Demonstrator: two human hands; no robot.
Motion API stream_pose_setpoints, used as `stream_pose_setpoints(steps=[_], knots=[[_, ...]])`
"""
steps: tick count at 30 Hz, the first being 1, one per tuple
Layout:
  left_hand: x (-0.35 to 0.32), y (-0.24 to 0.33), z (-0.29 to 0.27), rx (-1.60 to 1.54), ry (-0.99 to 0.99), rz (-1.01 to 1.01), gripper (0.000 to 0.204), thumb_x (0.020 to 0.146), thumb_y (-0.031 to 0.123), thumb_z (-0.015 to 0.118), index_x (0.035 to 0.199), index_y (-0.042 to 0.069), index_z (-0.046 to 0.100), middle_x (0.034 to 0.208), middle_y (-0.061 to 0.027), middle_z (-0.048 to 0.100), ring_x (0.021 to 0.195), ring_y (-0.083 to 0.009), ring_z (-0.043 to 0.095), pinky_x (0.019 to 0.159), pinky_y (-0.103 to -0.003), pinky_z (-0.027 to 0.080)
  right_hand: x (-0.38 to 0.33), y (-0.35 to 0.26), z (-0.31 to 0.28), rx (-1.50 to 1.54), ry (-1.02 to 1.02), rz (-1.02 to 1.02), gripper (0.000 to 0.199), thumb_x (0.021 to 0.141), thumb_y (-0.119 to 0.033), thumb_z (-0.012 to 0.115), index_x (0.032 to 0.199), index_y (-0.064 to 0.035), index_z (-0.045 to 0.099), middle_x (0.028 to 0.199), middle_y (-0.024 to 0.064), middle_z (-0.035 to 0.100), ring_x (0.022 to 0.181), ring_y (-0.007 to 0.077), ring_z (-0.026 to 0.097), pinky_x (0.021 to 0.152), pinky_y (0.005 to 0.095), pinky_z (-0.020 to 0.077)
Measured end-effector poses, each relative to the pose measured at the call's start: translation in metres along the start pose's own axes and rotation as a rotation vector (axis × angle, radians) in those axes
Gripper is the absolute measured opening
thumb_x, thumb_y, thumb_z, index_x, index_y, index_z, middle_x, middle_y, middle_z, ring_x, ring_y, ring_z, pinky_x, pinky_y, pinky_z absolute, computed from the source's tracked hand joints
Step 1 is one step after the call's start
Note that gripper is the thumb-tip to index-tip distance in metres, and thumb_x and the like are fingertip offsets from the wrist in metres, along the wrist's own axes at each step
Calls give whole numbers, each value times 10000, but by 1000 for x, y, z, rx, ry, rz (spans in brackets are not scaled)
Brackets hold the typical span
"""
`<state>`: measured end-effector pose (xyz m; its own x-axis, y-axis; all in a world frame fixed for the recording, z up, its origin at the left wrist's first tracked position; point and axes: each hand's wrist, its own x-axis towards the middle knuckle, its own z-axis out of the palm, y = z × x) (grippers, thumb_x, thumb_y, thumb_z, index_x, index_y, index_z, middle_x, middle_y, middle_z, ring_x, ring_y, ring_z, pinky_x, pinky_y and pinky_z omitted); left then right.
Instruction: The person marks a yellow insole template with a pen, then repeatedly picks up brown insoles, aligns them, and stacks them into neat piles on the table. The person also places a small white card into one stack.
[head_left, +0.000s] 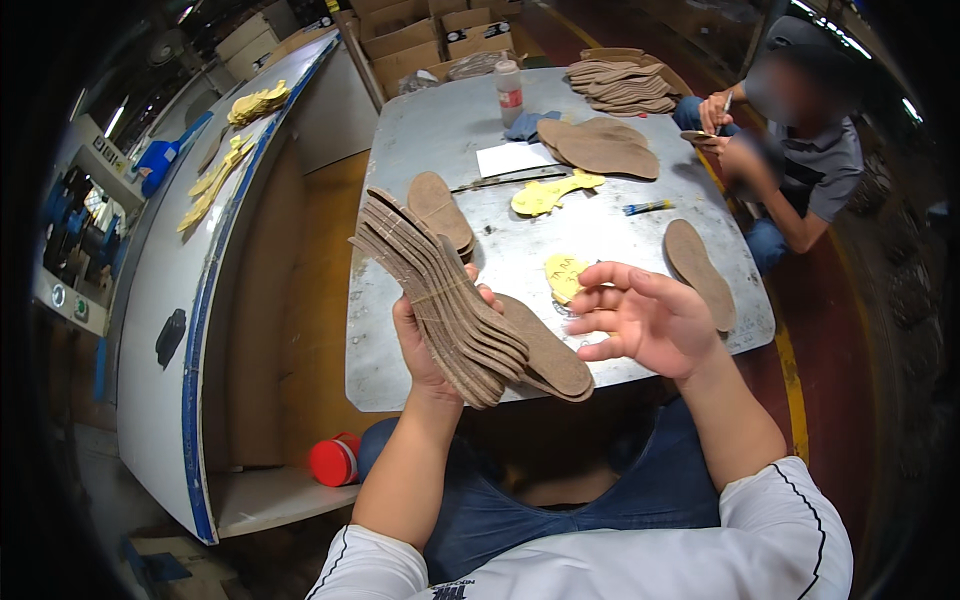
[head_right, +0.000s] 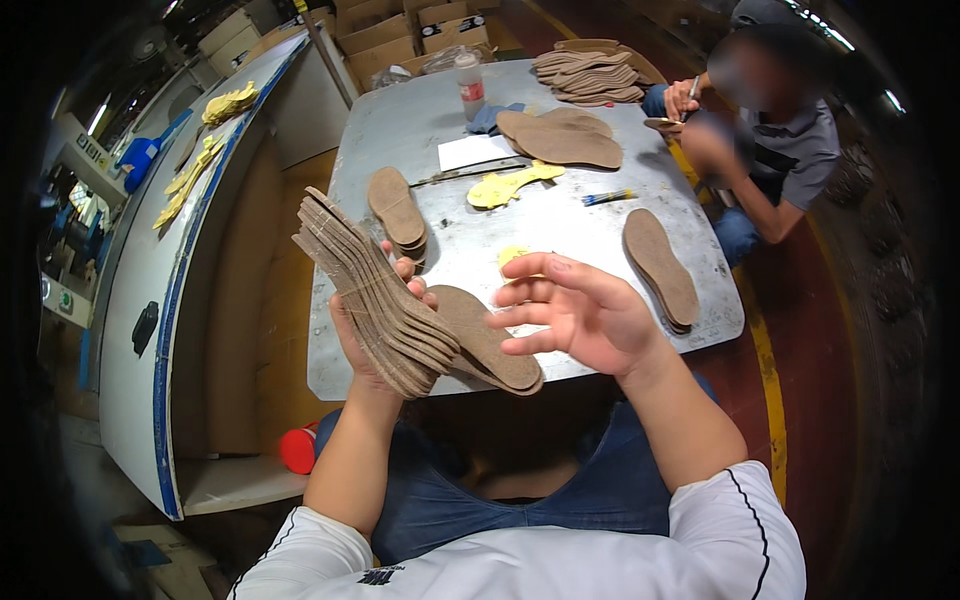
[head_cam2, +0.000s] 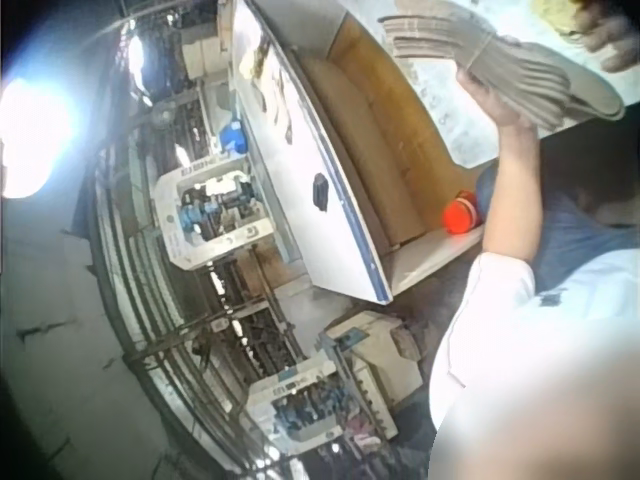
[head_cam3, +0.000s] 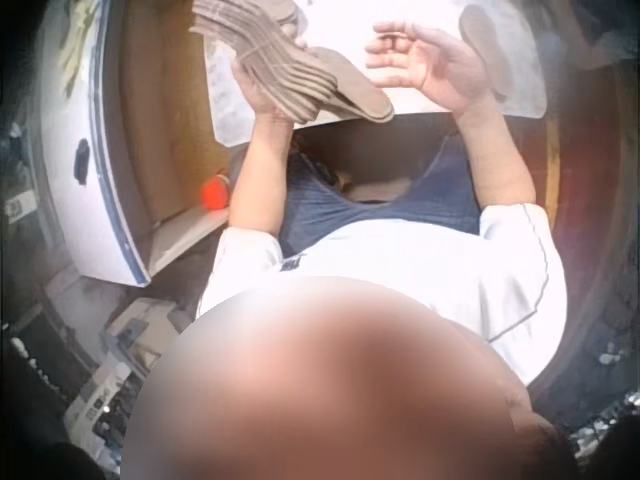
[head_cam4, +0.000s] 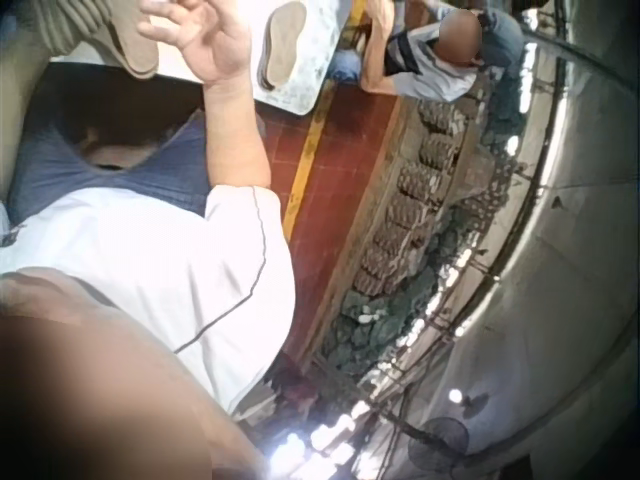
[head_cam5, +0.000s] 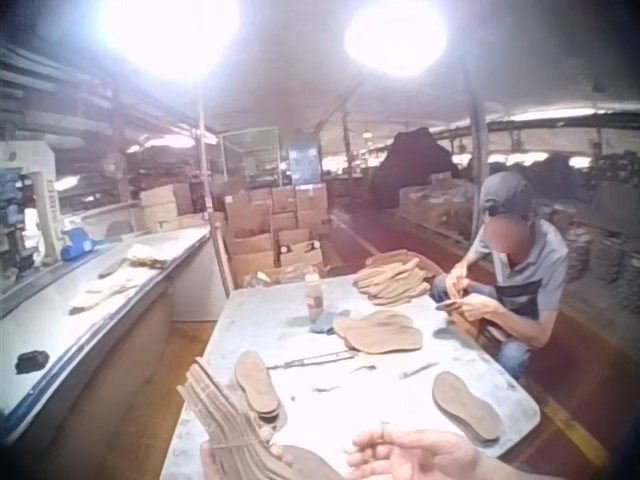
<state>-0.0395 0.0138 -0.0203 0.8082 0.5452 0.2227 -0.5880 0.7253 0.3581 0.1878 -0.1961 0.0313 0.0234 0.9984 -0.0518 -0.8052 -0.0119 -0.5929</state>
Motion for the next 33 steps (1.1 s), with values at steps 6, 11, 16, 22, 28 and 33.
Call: stream_pose_setpoints(steps=[6, 11, 16, 22, 28, 33], knots=[[7, 1, -1, -269, -65, -25, 698, 1111, 552, 534, 1599, 54, 506, 1504, -236, 605, 1112, -329, 712, 1079, -529, 604, 10, -12, -21, 104, 215, -72, 339, 1173, -283, 539, 1349, -11, 641, 1056, 70, 703, 876, 196, 688, 921, 466, 641], [6, -2, 0, -338, -123, -108, 700, 1129, 549, 465, 1600, 33, 508, 1551, -309, 571, 1220, -413, 679, 1081, -621, 589, 19, 7, -4, -287, 433, -134, 282, 1163, -265, 552, 1307, -47, 656, 1095, 70, 722, 930, 175, 687, 928, 403, 603], [-3, -20, 6, -427, -109, -189, 823, 1067, 634, 571, 1616, 32, 454, 1697, -351, 395, 1495, -548, 499, 1166, -753, 526, 18, 47, 43, -1157, 281, -643, 333, 1065, -212, 749, 1331, -26, 673, 1172, 106, 740, 1059, 255, 715, 964, 413, 581], [-8, -35, 19, -172, -99, -279, 968, 991, 732, 636, 1669, 85, 393, 1810, -331, 233, 1617, -483, 404, 1222, -735, 492, 21, 54, 56, -1503, 231, -800, 420, 1002, -230, 837, 1308, 3, 669, 1167, 175, 731, 1054, 317, 729, 954, 441, 581], [-15, -48, 29, 26, -58, -268, 1013, 1018, 778, 525, 1730, 84, 328, 1840, -348, 168, 1582, -508, 473, 1295, -618, 442, 20, 71, 45, -1230, 241, -573, 519, 1059, -317, 800, 1390, 32, 608, 885, 149, 752, 743, 288, 760, 690, 393, 595], [-19, -56, 15, -53, -3, -269, 1023, 1032, 785, 405, 1755, 68, 302, 1832, -354, 189, 1576, -515, 484, 1286, -647, 441, 12, 67, 46, -1398, 296, -580, 629, 1035, -441, 823, 1407, 10, 591, 753, 90, 731, 650, 283, 744, 634, 382, 584]])
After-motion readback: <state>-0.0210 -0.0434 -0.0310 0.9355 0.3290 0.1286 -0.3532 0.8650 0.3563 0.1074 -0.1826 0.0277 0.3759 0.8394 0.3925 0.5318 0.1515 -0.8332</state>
